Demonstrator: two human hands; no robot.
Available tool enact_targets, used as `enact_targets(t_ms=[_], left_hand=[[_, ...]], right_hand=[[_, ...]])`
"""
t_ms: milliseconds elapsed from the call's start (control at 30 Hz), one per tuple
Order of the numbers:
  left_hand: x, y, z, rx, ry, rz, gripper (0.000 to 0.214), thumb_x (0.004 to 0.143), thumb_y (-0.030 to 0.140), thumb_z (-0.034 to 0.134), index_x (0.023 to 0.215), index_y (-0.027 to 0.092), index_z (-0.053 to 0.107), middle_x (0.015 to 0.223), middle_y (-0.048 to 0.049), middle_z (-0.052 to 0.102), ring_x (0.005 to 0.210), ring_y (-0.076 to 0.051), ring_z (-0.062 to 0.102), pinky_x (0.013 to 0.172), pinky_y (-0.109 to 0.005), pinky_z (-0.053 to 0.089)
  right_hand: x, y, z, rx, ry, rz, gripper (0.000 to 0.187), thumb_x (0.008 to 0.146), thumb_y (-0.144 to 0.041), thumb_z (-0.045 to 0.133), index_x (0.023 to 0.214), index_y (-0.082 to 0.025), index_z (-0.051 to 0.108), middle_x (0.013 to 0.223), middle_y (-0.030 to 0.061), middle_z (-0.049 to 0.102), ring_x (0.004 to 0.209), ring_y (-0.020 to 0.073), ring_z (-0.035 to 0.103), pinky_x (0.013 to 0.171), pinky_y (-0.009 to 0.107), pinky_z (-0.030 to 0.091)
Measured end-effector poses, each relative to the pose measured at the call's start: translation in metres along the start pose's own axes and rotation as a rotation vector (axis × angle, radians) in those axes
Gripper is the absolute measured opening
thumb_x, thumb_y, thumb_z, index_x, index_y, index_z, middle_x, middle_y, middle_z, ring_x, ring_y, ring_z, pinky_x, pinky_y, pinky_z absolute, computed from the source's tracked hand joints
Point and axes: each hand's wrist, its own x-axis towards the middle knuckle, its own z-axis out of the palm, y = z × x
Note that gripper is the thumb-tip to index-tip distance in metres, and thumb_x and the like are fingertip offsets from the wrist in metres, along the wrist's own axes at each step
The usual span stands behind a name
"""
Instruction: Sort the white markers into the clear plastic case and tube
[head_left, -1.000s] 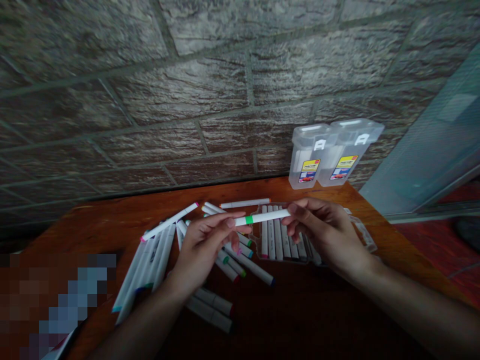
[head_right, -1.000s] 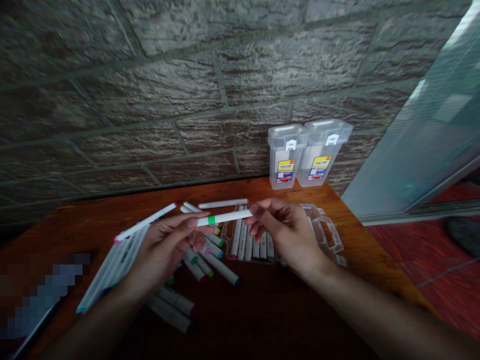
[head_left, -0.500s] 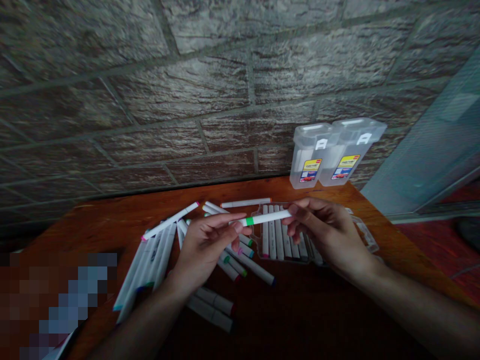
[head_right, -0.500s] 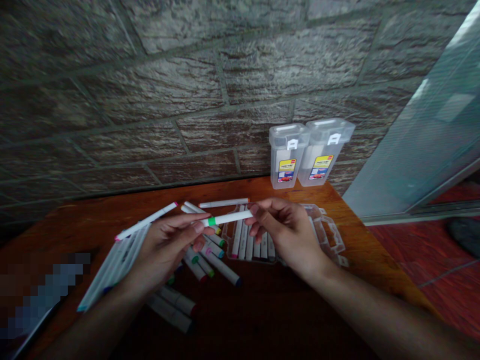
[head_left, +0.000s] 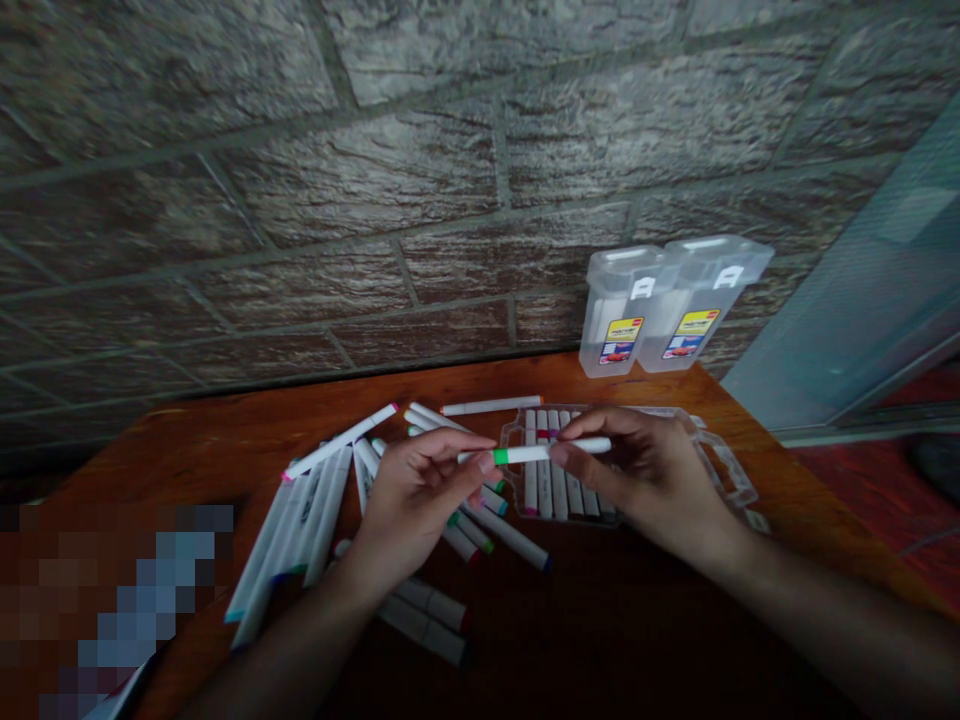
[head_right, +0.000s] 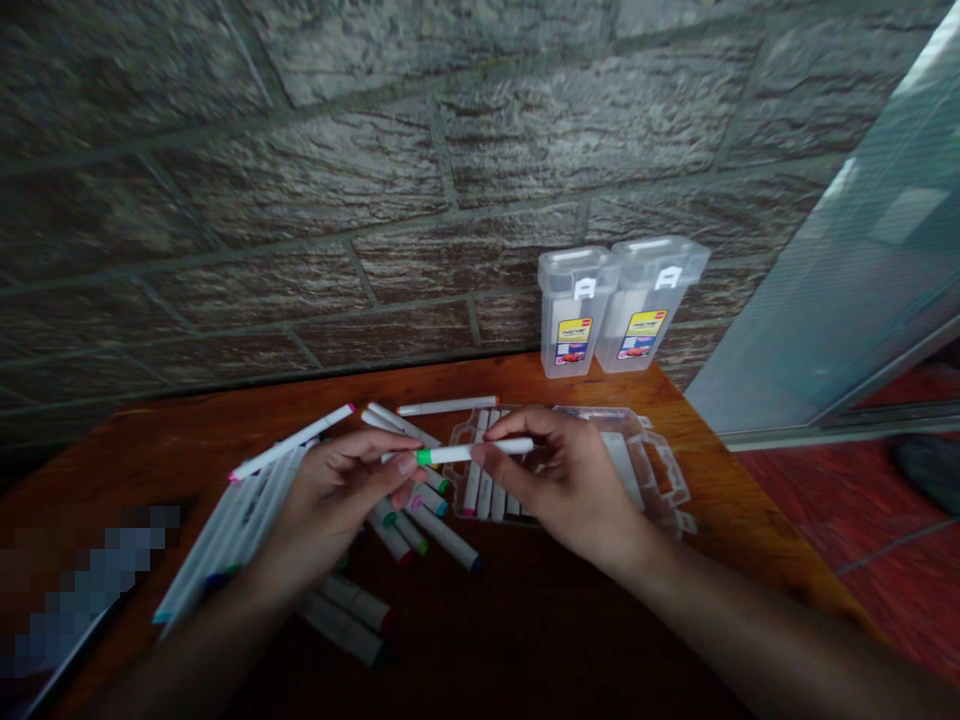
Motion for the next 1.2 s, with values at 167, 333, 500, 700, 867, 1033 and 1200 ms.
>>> enact_targets(t_ms=[167,333,500,700,867,1033,1200], left_hand=[[-0.004,-0.003,0.005,0.096,-0.023,0.03,0.01,0.08,0.023,0.082,0.088,0.017,0.08,0.069,-0.0037,0.077,0.054,-0.014,0.066,0.048,-0.022,0.053],[-0.01,-0.009,0.01,0.171,-0.081,0.044,0.008,0.083,0.022,0.08,0.089,0.018,0.079,0.069,-0.0022,0.074,0.048,-0.011,0.061,0.041,-0.019,0.044],[-0.014,-0.011,0.009,0.262,-0.137,0.065,0.01,0.089,0.023,0.075,0.096,0.019,0.081,0.073,-0.0027,0.075,0.056,-0.013,0.064,0.049,-0.021,0.048],[-0.015,-0.011,0.007,0.356,-0.156,0.162,0.009,0.091,0.02,0.072,0.097,0.021,0.079,0.084,-0.0026,0.078,0.076,-0.017,0.072,0.068,-0.024,0.055],[-0.016,-0.012,0.007,0.404,-0.17,0.209,0.012,0.091,0.02,0.072,0.101,0.022,0.079,0.089,-0.0031,0.08,0.079,-0.017,0.074,0.07,-0.024,0.056],[-0.016,-0.009,0.006,0.365,-0.179,0.185,0.012,0.091,0.019,0.073,0.101,0.021,0.079,0.088,-0.0027,0.08,0.078,-0.016,0.073,0.07,-0.023,0.056],[-0.014,-0.004,0.009,0.311,-0.166,0.185,0.008,0.089,0.015,0.072,0.092,0.019,0.077,0.082,-0.0012,0.077,0.074,-0.014,0.071,0.066,-0.021,0.054]], right_hand=[[-0.006,0.002,0.001,-0.225,-0.072,-0.167,0.009,0.09,-0.032,0.078,0.088,-0.023,0.076,0.079,0.0025,0.078,0.067,0.0183,0.07,0.061,0.028,0.053],[-0.012,0.001,0.002,-0.343,-0.131,-0.266,0.012,0.09,-0.034,0.078,0.089,-0.022,0.075,0.078,0.0024,0.077,0.064,0.0171,0.07,0.057,0.028,0.05],[-0.013,-0.003,0.004,-0.371,-0.139,-0.318,0.008,0.089,-0.028,0.079,0.088,-0.022,0.075,0.078,0.0012,0.076,0.067,0.0165,0.071,0.06,0.027,0.051],[-0.011,-0.006,0.005,-0.33,-0.164,-0.272,0.006,0.086,-0.022,0.081,0.085,-0.02,0.075,0.076,-0.0003,0.075,0.065,0.014,0.069,0.058,0.025,0.048],[-0.012,-0.006,0.004,-0.339,-0.172,-0.266,0.007,0.088,-0.025,0.079,0.085,-0.02,0.075,0.075,-0.0008,0.075,0.064,0.0129,0.068,0.058,0.025,0.047],[-0.012,-0.008,0.005,-0.296,-0.182,-0.235,0.004,0.085,-0.019,0.079,0.088,-0.019,0.076,0.078,-0.0005,0.076,0.066,0.0125,0.07,0.06,0.023,0.049],[-0.013,-0.01,0.006,-0.238,-0.208,-0.2,0.005,0.084,-0.015,0.079,0.087,-0.018,0.076,0.076,-0.0005,0.075,0.065,0.0111,0.069,0.058,0.021,0.048]])
